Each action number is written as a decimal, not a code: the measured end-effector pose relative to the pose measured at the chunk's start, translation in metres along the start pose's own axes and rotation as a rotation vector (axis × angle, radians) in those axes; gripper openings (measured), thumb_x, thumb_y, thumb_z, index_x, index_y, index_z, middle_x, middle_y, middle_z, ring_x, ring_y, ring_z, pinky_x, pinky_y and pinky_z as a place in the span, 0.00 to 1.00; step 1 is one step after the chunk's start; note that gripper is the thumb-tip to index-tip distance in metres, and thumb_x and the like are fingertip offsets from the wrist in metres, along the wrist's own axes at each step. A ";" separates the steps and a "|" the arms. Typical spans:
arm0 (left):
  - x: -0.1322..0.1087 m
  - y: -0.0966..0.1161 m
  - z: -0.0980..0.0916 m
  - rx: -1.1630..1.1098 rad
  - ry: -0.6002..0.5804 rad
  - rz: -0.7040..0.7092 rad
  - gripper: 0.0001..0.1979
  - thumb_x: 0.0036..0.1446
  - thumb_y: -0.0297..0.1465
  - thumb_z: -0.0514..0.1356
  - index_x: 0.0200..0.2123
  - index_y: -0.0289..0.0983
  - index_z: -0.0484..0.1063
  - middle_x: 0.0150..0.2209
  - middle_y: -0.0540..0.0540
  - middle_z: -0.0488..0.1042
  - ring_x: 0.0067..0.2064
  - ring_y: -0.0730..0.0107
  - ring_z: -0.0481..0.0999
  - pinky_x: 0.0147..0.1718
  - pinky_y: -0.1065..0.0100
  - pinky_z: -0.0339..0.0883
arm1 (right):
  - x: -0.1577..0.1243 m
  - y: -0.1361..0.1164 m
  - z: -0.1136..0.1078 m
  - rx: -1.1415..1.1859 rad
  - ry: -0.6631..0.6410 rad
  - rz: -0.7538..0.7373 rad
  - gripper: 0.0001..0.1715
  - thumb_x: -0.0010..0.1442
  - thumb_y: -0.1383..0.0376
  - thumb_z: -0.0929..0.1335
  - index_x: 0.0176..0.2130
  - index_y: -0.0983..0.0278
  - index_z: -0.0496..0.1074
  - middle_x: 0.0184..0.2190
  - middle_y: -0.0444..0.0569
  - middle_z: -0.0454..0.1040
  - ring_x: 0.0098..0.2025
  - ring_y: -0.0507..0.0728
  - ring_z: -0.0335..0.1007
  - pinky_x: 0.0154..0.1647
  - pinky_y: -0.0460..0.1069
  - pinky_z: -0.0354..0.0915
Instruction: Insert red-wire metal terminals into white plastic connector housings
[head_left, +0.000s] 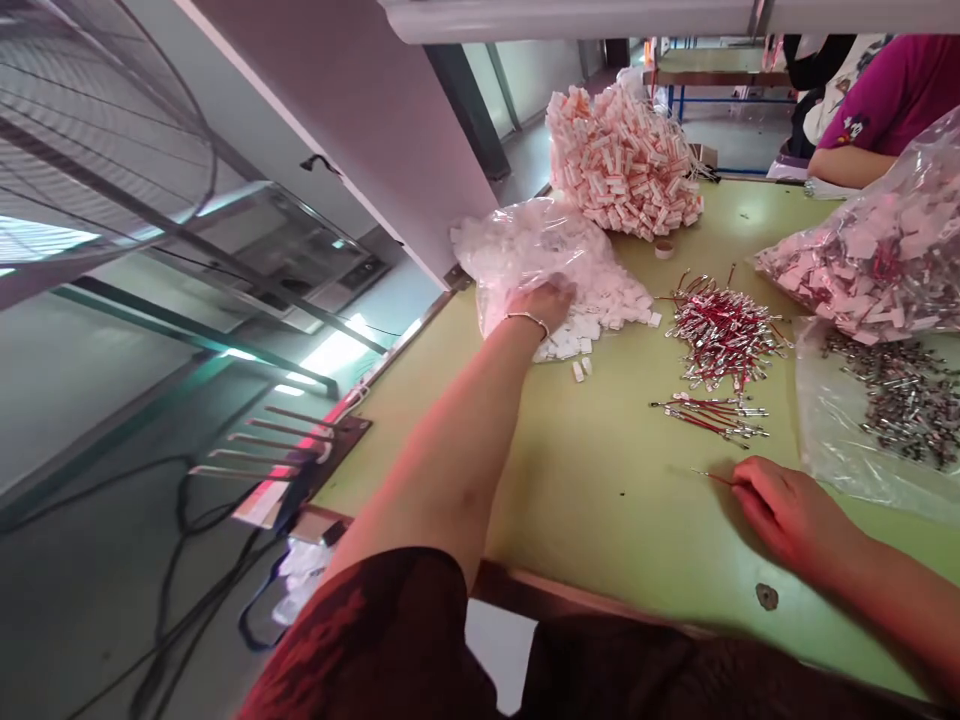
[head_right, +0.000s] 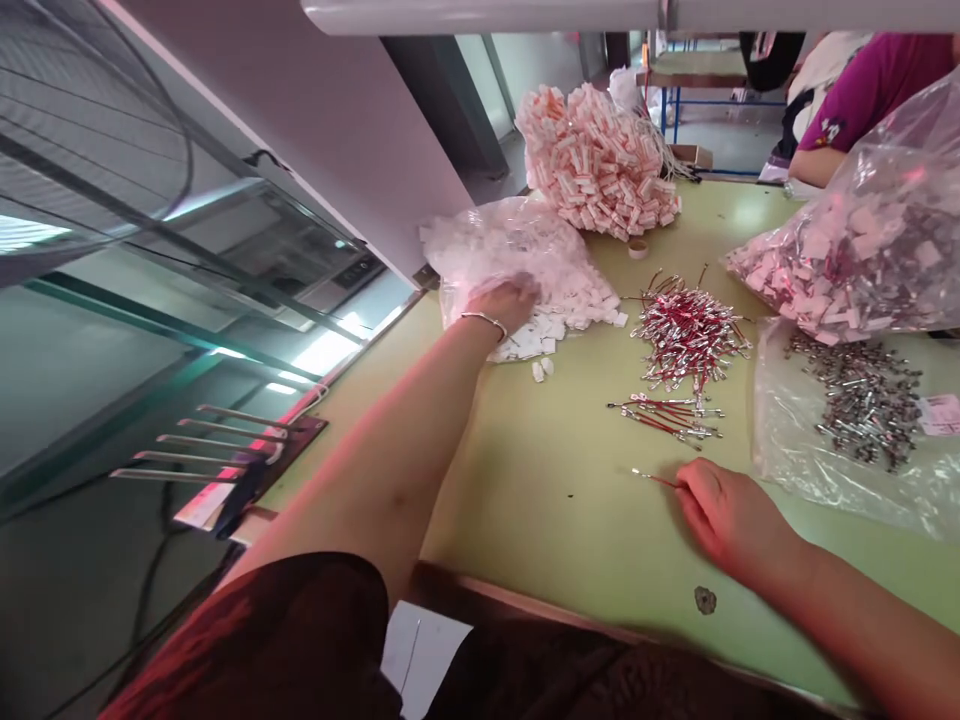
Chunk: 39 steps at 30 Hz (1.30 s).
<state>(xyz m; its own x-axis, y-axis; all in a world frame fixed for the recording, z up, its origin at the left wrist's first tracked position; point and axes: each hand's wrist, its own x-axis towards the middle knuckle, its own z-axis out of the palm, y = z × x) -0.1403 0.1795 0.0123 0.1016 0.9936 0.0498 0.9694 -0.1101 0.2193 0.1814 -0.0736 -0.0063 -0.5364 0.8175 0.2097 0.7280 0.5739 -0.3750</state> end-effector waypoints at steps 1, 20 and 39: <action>-0.008 0.002 0.002 0.004 0.002 -0.014 0.26 0.63 0.44 0.45 0.59 0.38 0.62 0.54 0.37 0.71 0.59 0.50 0.62 0.58 0.49 0.48 | 0.000 0.001 0.000 0.023 -0.009 0.005 0.08 0.64 0.69 0.58 0.34 0.62 0.64 0.26 0.46 0.71 0.25 0.53 0.66 0.25 0.48 0.61; -0.166 0.054 -0.003 -0.321 0.180 0.180 0.15 0.58 0.39 0.55 0.28 0.38 0.76 0.26 0.46 0.75 0.29 0.67 0.73 0.31 0.66 0.67 | 0.002 -0.002 -0.014 0.304 -0.026 0.294 0.11 0.61 0.62 0.62 0.37 0.61 0.72 0.25 0.43 0.75 0.24 0.52 0.68 0.27 0.47 0.62; -0.193 0.106 0.004 -0.720 -0.178 0.077 0.09 0.48 0.33 0.61 0.34 0.36 0.73 0.20 0.52 0.68 0.22 0.73 0.68 0.21 0.70 0.63 | 0.001 0.001 -0.011 0.226 0.054 0.256 0.14 0.62 0.63 0.63 0.33 0.61 0.77 0.29 0.47 0.77 0.31 0.54 0.71 0.34 0.49 0.63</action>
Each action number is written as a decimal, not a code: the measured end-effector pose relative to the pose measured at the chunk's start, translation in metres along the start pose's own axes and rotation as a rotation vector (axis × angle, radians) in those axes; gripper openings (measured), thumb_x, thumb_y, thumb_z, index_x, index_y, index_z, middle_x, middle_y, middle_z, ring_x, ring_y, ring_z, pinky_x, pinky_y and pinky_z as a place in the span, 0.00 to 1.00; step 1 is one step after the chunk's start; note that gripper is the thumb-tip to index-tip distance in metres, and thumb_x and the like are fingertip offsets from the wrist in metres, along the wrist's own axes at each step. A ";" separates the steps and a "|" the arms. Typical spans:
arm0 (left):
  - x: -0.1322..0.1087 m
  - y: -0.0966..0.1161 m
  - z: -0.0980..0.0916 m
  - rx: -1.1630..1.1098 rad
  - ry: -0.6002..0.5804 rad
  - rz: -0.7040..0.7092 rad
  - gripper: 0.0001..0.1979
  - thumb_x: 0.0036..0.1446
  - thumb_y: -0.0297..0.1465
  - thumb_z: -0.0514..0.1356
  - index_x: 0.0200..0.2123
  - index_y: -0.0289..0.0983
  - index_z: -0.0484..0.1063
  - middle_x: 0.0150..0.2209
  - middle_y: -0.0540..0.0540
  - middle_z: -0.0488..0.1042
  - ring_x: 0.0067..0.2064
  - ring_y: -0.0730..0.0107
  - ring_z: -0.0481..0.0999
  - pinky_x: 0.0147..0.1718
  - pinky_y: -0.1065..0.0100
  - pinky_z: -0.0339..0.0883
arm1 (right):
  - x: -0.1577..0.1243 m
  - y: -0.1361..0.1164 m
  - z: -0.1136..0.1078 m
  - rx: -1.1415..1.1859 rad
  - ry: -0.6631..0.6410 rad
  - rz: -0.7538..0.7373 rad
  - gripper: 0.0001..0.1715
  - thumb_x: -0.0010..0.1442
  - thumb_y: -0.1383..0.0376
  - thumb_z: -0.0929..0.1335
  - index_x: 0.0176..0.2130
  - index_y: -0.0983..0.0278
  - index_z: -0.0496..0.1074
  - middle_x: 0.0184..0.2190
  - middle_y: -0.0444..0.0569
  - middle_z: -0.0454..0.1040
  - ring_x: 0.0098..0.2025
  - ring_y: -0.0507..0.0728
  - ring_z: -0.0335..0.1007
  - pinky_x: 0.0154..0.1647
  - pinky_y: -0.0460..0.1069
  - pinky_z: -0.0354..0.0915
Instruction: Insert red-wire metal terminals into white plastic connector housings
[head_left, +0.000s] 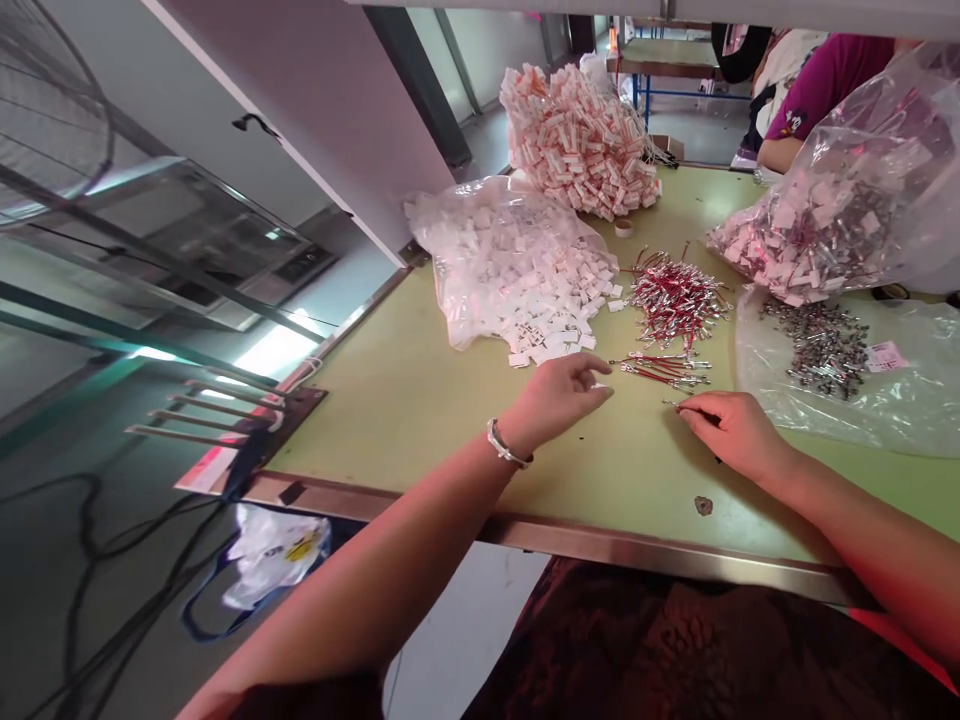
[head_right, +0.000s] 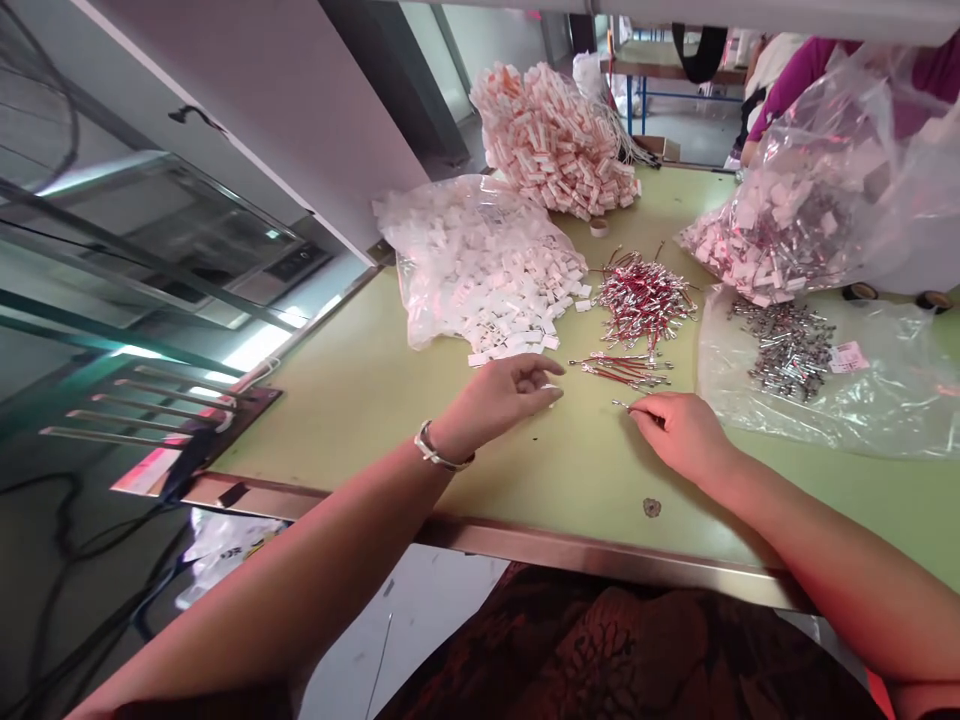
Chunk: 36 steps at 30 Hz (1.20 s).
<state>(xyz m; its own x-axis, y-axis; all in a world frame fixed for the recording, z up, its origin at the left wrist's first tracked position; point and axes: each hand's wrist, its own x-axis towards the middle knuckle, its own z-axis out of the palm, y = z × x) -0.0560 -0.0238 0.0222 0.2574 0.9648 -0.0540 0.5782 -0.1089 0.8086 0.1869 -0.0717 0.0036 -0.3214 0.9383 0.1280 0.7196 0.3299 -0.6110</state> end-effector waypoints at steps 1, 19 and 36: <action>0.003 0.006 0.003 -0.181 -0.043 -0.039 0.10 0.49 0.34 0.61 0.34 0.35 0.74 0.19 0.52 0.68 0.21 0.74 0.67 0.20 0.71 0.62 | 0.000 -0.002 -0.001 -0.027 0.011 -0.024 0.14 0.62 0.64 0.63 0.34 0.61 0.77 0.31 0.47 0.77 0.32 0.55 0.71 0.35 0.50 0.63; 0.018 0.012 0.044 -0.986 -0.442 -0.362 0.10 0.48 0.30 0.68 0.29 0.30 0.73 0.21 0.52 0.71 0.19 0.83 0.68 0.17 0.79 0.60 | 0.004 -0.001 -0.003 -0.270 0.044 -0.121 0.17 0.64 0.65 0.60 0.31 0.63 0.75 0.21 0.44 0.66 0.25 0.51 0.62 0.28 0.47 0.54; 0.010 0.011 0.056 -0.740 -0.460 -0.220 0.14 0.47 0.35 0.68 0.29 0.32 0.70 0.16 0.52 0.71 0.18 0.78 0.70 0.17 0.77 0.64 | -0.002 -0.009 0.006 -0.483 -0.077 -0.071 0.17 0.64 0.67 0.59 0.25 0.65 0.68 0.20 0.47 0.71 0.22 0.52 0.62 0.26 0.48 0.49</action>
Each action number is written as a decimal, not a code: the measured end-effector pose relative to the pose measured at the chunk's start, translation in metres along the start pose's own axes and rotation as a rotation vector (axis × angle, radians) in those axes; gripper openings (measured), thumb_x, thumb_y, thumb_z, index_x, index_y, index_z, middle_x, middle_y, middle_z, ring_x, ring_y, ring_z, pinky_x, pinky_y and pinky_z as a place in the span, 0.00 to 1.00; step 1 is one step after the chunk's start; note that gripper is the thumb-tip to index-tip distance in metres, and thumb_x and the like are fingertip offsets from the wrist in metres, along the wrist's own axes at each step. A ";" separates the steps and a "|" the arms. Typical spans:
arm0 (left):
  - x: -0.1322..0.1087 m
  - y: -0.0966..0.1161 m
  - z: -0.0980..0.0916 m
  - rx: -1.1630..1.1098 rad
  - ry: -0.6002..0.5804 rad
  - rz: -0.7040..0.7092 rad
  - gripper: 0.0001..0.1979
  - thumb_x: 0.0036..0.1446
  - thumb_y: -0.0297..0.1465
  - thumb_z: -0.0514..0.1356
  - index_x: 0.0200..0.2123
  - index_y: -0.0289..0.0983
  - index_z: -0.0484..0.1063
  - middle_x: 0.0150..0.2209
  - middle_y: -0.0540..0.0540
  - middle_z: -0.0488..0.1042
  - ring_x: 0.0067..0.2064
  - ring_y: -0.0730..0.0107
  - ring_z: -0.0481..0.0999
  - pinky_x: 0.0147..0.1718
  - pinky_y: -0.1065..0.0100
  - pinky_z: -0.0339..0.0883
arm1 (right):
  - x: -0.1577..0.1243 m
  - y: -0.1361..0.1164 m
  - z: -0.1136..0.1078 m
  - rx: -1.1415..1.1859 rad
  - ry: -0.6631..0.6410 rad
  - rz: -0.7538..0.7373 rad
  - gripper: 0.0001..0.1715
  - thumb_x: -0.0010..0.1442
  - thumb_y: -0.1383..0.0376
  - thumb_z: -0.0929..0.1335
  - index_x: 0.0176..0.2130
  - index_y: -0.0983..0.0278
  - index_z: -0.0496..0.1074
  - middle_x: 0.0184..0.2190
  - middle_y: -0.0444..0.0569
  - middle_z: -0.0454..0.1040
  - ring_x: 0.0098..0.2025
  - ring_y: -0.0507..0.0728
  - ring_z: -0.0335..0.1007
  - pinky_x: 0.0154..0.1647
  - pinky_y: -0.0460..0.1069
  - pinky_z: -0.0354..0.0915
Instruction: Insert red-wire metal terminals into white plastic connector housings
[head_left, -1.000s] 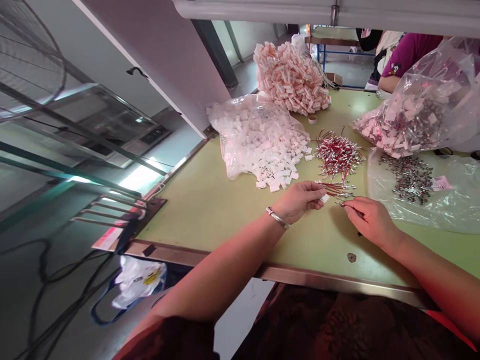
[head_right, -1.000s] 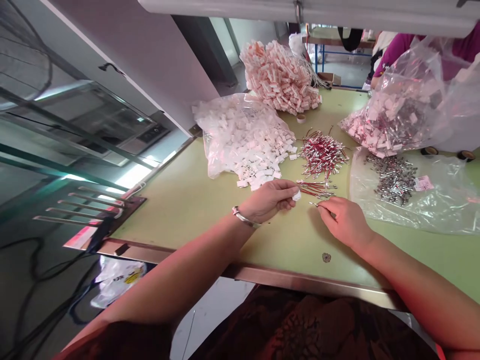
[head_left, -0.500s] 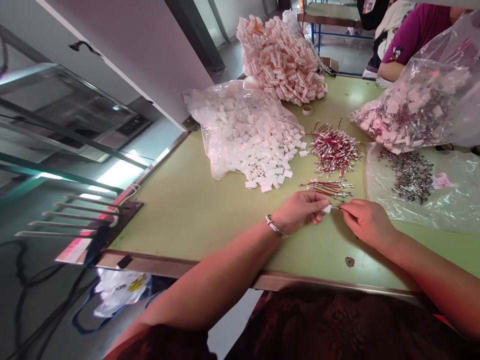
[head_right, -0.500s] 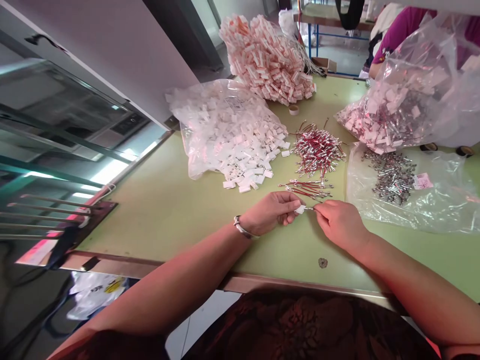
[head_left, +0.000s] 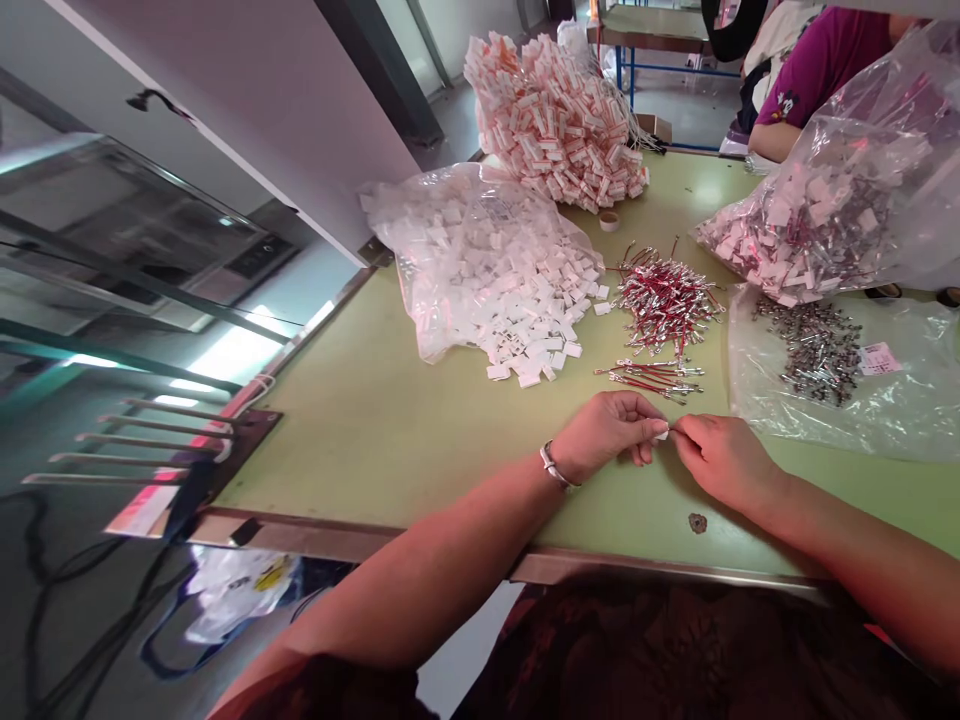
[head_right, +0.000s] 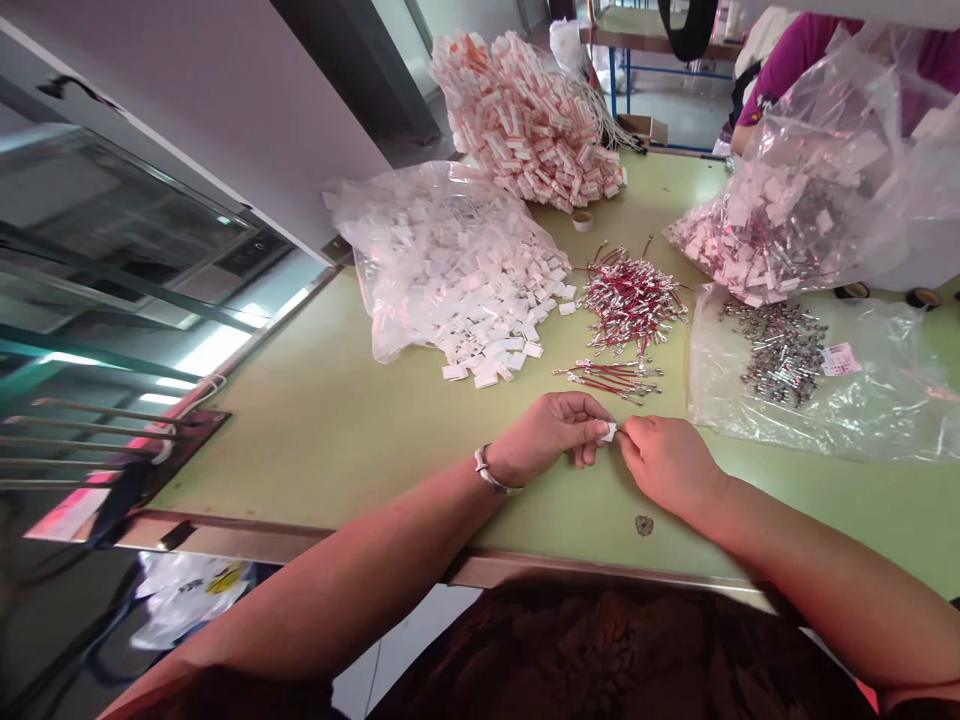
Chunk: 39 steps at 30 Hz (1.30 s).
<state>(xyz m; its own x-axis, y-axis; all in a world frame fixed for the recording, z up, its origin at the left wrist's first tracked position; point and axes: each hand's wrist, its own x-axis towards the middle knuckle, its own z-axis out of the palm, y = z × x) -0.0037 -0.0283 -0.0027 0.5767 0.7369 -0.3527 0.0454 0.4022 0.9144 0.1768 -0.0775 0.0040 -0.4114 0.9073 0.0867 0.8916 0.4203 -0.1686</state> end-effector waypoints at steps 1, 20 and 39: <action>-0.001 0.000 -0.001 0.002 -0.027 -0.005 0.14 0.46 0.36 0.69 0.29 0.32 0.70 0.16 0.52 0.71 0.18 0.78 0.70 0.17 0.76 0.63 | -0.001 0.001 0.000 0.041 -0.011 -0.048 0.17 0.64 0.67 0.59 0.26 0.64 0.67 0.21 0.47 0.71 0.23 0.51 0.62 0.27 0.48 0.50; -0.034 0.041 -0.110 1.186 0.563 0.200 0.14 0.54 0.25 0.55 0.40 0.39 0.77 0.37 0.45 0.72 0.35 0.67 0.71 0.39 0.64 0.66 | 0.015 -0.002 -0.013 0.184 0.058 -0.136 0.14 0.64 0.65 0.62 0.35 0.61 0.76 0.35 0.49 0.75 0.35 0.54 0.70 0.36 0.49 0.63; -0.014 0.027 -0.060 -0.184 0.291 0.134 0.14 0.45 0.29 0.67 0.38 0.32 0.77 0.22 0.51 0.70 0.23 0.81 0.66 0.25 0.74 0.61 | 0.055 -0.002 -0.022 0.528 -0.056 0.210 0.08 0.59 0.62 0.64 0.29 0.61 0.69 0.22 0.41 0.71 0.22 0.51 0.62 0.26 0.47 0.56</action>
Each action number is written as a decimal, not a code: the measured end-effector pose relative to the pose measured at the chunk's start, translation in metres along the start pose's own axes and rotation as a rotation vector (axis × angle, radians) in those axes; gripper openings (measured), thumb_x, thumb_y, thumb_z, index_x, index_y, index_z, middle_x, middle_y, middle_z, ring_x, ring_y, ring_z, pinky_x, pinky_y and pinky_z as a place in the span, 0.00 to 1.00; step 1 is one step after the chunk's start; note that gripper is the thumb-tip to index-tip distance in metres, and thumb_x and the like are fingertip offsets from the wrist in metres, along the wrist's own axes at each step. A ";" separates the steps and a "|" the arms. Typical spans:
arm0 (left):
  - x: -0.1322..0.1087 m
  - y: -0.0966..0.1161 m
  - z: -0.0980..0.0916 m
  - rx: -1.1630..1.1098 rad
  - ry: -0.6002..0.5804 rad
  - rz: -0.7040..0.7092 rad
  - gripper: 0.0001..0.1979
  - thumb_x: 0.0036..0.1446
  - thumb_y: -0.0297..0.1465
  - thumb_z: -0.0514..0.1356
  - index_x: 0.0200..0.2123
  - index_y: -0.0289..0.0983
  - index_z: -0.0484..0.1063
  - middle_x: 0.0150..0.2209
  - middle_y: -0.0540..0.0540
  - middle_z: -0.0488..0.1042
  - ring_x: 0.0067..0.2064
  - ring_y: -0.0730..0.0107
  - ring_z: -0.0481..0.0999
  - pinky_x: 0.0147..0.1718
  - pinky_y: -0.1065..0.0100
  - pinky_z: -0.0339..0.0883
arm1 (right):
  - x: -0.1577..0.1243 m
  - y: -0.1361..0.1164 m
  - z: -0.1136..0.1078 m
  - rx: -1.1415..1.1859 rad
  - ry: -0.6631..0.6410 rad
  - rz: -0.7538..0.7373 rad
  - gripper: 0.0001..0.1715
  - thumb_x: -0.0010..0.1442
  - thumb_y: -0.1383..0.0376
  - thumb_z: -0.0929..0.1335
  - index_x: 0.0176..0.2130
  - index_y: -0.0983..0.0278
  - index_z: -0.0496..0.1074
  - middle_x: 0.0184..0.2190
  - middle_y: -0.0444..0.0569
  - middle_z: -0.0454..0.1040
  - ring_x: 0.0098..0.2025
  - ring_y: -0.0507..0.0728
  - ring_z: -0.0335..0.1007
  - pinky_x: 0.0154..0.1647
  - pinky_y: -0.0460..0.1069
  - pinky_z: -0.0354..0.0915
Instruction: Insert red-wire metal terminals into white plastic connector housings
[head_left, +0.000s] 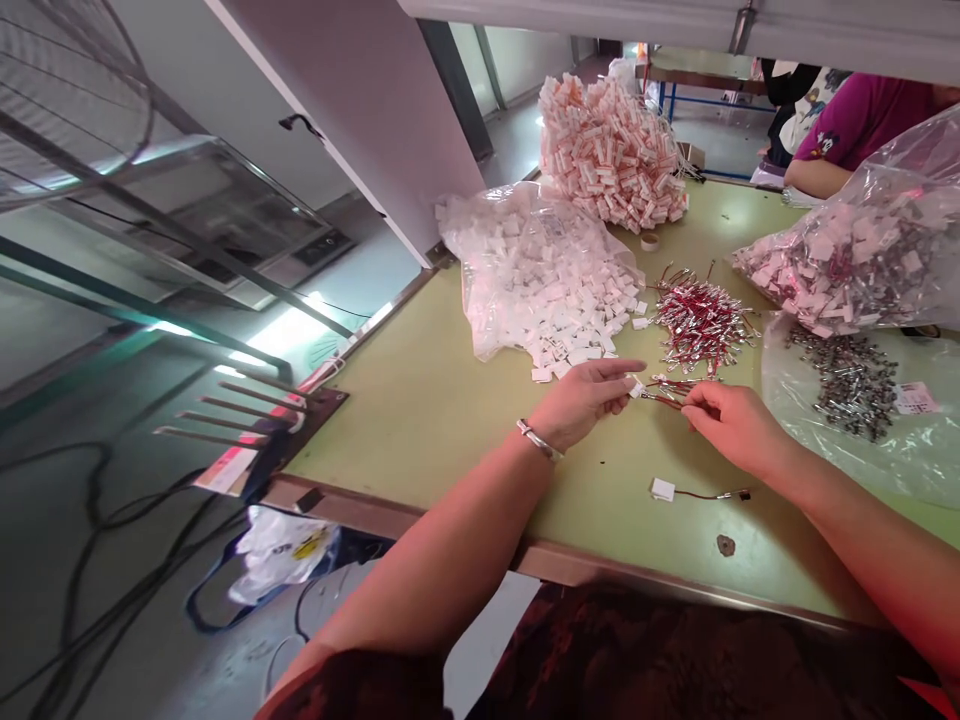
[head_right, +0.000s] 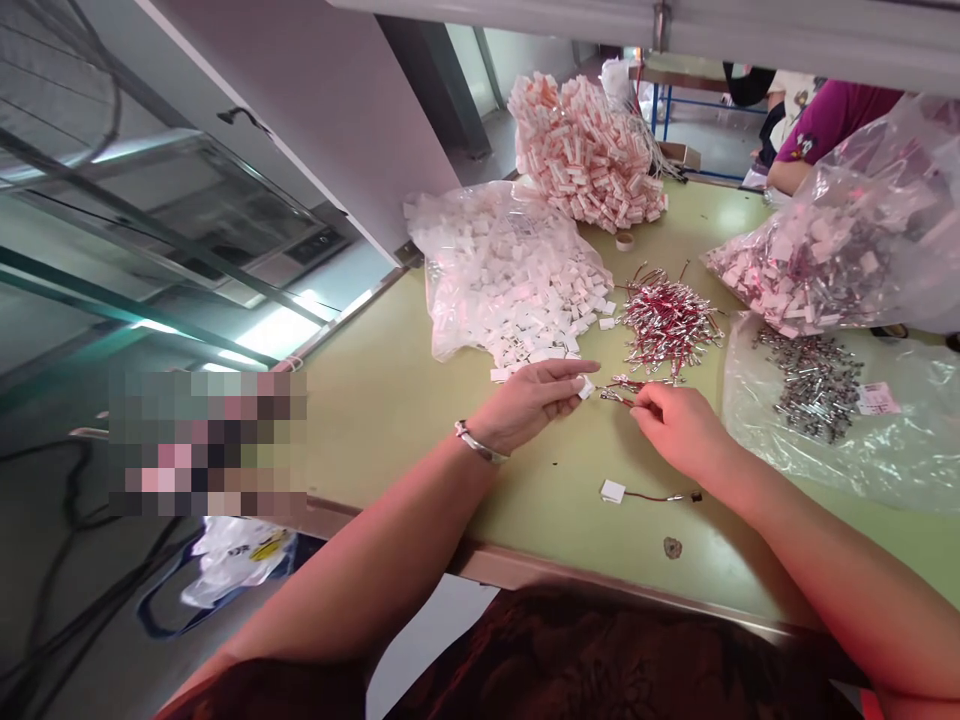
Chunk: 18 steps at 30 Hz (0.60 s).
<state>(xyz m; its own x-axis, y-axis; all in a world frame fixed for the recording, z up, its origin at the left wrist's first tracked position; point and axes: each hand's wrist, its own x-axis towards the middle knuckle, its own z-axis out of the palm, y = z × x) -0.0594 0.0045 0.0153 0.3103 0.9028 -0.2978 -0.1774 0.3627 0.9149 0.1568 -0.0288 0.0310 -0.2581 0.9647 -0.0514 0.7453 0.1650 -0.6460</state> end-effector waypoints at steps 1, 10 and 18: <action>0.000 -0.003 0.003 -0.062 -0.014 -0.015 0.16 0.45 0.29 0.68 0.40 0.32 0.77 0.23 0.51 0.71 0.24 0.81 0.66 0.26 0.74 0.62 | -0.003 -0.002 0.000 0.060 -0.018 0.011 0.08 0.59 0.63 0.64 0.29 0.61 0.69 0.22 0.41 0.71 0.22 0.50 0.62 0.25 0.47 0.56; -0.002 -0.012 0.017 -0.264 -0.118 -0.089 0.14 0.40 0.28 0.72 0.32 0.31 0.77 0.26 0.49 0.76 0.27 0.80 0.73 0.29 0.76 0.67 | -0.011 -0.008 0.008 0.303 -0.096 0.012 0.14 0.59 0.62 0.61 0.24 0.62 0.63 0.16 0.39 0.64 0.20 0.49 0.58 0.23 0.46 0.56; -0.005 -0.009 0.014 -0.141 -0.148 -0.105 0.16 0.41 0.30 0.72 0.34 0.30 0.76 0.27 0.47 0.78 0.25 0.79 0.74 0.27 0.74 0.68 | -0.011 -0.002 0.006 0.277 -0.078 0.044 0.13 0.58 0.61 0.62 0.24 0.62 0.66 0.16 0.39 0.62 0.19 0.49 0.54 0.20 0.45 0.52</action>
<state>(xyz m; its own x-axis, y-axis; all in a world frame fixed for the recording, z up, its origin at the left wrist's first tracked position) -0.0461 -0.0065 0.0121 0.4660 0.8182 -0.3367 -0.2622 0.4912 0.8306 0.1549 -0.0407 0.0286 -0.2835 0.9494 -0.1356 0.5632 0.0504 -0.8248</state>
